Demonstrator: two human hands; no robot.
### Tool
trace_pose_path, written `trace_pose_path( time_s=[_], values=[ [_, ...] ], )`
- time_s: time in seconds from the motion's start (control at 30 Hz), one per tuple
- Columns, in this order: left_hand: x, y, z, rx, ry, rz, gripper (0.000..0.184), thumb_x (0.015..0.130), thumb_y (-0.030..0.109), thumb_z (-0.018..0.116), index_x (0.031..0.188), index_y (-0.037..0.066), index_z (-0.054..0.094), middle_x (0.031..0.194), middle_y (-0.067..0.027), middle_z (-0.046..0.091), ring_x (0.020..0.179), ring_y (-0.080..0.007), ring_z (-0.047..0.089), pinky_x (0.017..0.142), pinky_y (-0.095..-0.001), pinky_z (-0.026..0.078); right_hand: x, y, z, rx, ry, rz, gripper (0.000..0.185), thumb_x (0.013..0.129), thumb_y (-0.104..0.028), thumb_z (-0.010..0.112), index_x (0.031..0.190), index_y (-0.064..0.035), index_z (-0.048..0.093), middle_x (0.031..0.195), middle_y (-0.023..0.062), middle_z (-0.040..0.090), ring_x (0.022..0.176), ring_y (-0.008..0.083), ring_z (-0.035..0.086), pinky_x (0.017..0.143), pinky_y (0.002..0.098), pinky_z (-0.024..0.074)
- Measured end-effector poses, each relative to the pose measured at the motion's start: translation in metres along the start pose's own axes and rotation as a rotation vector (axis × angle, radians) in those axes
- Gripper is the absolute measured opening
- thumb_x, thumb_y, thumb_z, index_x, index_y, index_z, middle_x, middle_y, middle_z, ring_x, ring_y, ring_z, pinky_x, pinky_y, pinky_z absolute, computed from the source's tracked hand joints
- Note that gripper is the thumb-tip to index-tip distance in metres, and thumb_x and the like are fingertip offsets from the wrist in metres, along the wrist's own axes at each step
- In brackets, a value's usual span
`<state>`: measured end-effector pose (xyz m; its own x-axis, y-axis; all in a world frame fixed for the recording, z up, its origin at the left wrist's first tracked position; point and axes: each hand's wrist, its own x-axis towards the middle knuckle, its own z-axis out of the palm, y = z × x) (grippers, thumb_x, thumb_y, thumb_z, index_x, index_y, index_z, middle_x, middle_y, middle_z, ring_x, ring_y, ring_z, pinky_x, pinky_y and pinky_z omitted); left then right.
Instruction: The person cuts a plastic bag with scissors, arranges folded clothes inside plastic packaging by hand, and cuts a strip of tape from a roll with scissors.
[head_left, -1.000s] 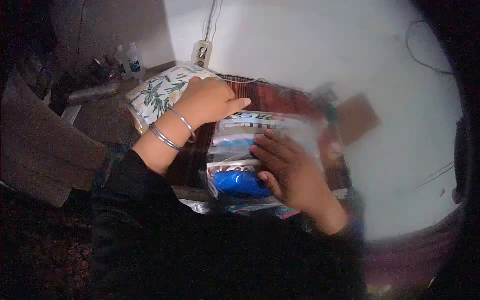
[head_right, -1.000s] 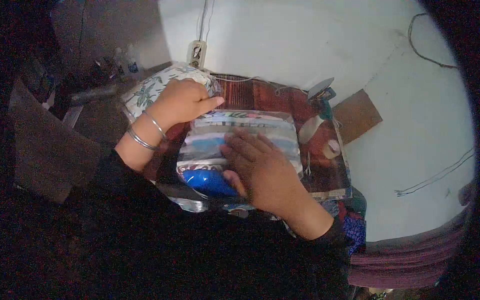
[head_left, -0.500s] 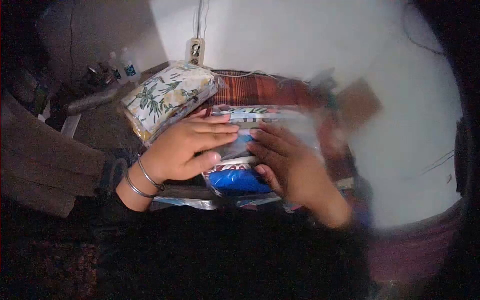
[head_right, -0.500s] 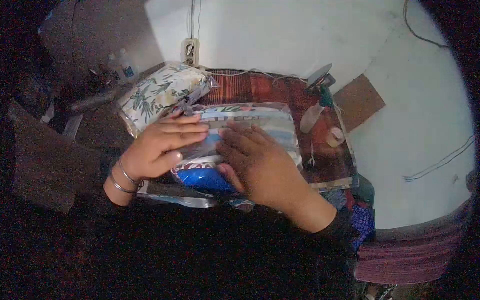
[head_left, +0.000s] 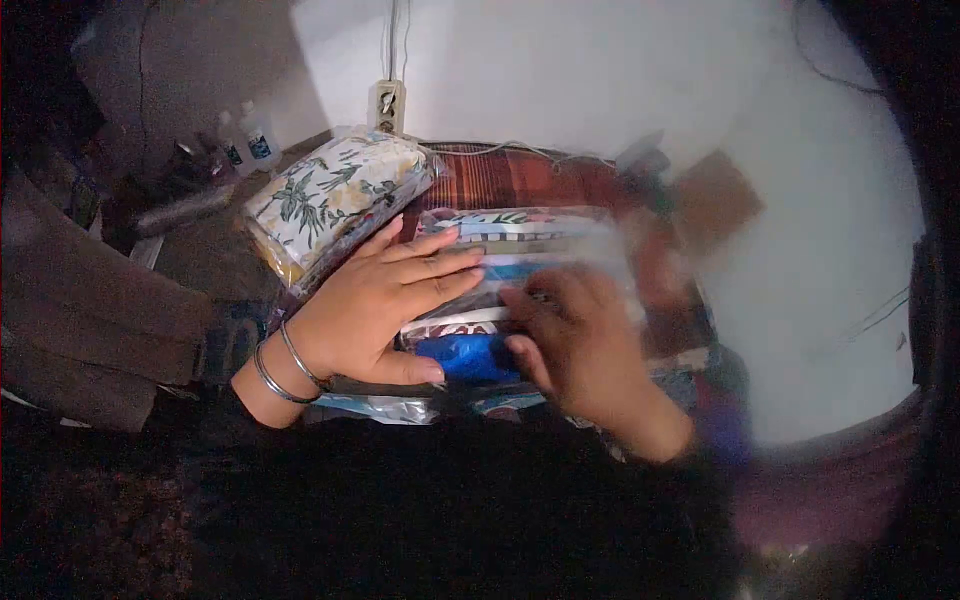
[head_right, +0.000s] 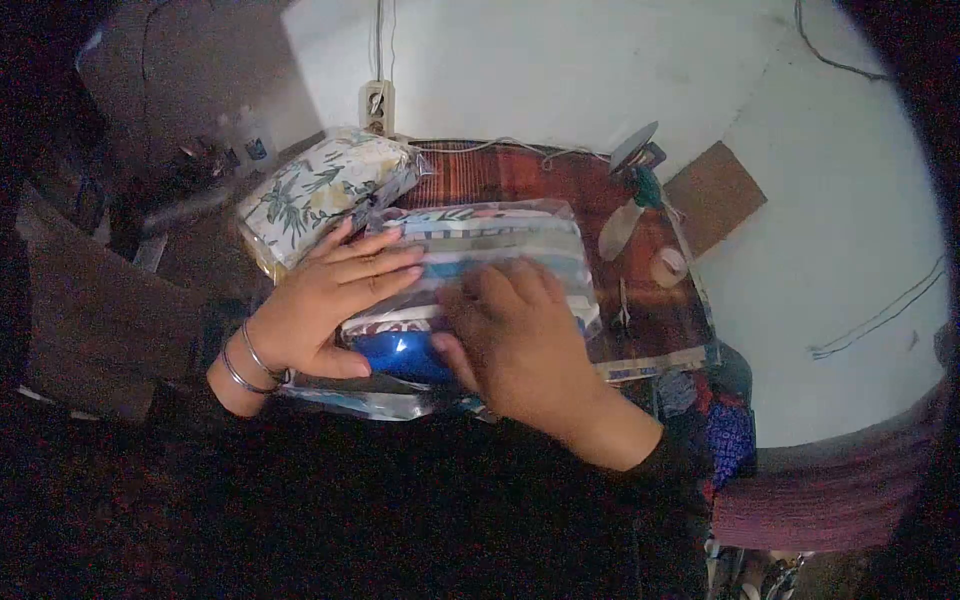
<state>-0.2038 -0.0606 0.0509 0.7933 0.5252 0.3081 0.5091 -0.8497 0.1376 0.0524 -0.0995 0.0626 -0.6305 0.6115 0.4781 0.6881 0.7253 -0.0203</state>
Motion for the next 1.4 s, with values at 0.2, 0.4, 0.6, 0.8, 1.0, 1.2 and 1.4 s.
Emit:
trace_pose_path(
  time_s=[0.2,0.4,0.6,0.8,1.0,1.2,1.4],
  values=[
    [0.000,-0.001,0.002,-0.141,0.029,-0.039,0.093,0.072,0.077,0.045,0.135,0.009,0.048,0.144,-0.0099,0.044,0.138,-0.0324,0.031,0.112,-0.0567,0.010,0.006,-0.008,0.003,0.022,0.014,-0.032,0.042,0.079,-0.036,0.064,0.108,-0.0059,0.062,0.101,0.0128,0.052,0.095,0.0318,0.050,0.084,0.0472,0.0405],
    [-0.001,0.002,0.003,0.012,0.013,-0.004,0.090,0.073,0.076,0.047,0.132,0.009,0.051,0.143,-0.0096,0.044,0.139,-0.0329,0.030,0.111,-0.0589,0.009,0.008,-0.014,0.000,0.017,-0.014,-0.047,0.047,0.077,-0.036,0.067,0.113,-0.0075,0.062,0.104,0.0130,0.053,0.093,0.0309,0.049,0.081,0.0445,0.0404],
    [0.004,0.038,-0.009,0.130,0.070,-0.067,0.081,0.069,0.061,0.065,0.129,0.008,0.053,0.139,-0.0114,0.046,0.132,-0.0326,0.038,0.110,-0.0579,0.018,0.004,-0.011,0.001,-0.018,-0.021,-0.102,0.049,0.078,-0.040,0.064,0.115,-0.0087,0.062,0.102,0.0111,0.051,0.095,0.0297,0.047,0.081,0.0450,0.0379],
    [0.007,0.054,-0.011,0.088,0.064,-0.171,0.072,0.070,0.044,0.072,0.128,0.006,0.052,0.132,-0.0140,0.050,0.121,-0.0323,0.048,0.110,-0.0515,0.027,0.001,-0.006,0.005,0.001,-0.006,-0.175,0.048,0.078,-0.040,0.064,0.116,-0.0106,0.063,0.107,0.0089,0.051,0.097,0.0288,0.048,0.083,0.0451,0.0379],
    [0.012,0.067,-0.013,0.154,-0.024,-0.248,0.076,0.069,0.030,0.076,0.135,0.007,0.045,0.135,-0.0134,0.049,0.125,-0.0297,0.047,0.112,-0.0518,0.023,-0.021,0.012,-0.034,0.140,0.045,-0.336,0.049,0.075,-0.036,0.067,0.114,-0.0068,0.061,0.109,0.0095,0.056,0.099,0.0294,0.053,0.085,0.0490,0.0408],
    [0.031,0.092,-0.014,0.183,-0.040,-0.292,0.075,0.065,0.029,0.078,0.130,0.007,0.049,0.136,-0.0091,0.050,0.126,-0.0252,0.048,0.112,-0.0534,0.020,-0.112,0.129,-0.087,-0.082,0.460,0.211,0.025,0.076,-0.016,0.068,0.100,-0.0076,0.068,0.097,0.0121,0.065,0.094,0.0328,0.060,0.087,0.0438,0.0450],
    [0.055,0.119,-0.001,0.338,-0.054,-0.494,0.082,0.055,0.018,0.082,0.129,0.006,0.049,0.135,-0.0108,0.051,0.125,-0.0271,0.048,0.112,-0.0526,0.022,-0.289,0.323,-0.054,-0.016,0.494,1.187,0.036,0.084,-0.033,0.065,0.101,-0.0020,0.068,0.103,0.0143,0.066,0.098,0.0271,0.062,0.085,0.0359,0.0469]
  ],
)
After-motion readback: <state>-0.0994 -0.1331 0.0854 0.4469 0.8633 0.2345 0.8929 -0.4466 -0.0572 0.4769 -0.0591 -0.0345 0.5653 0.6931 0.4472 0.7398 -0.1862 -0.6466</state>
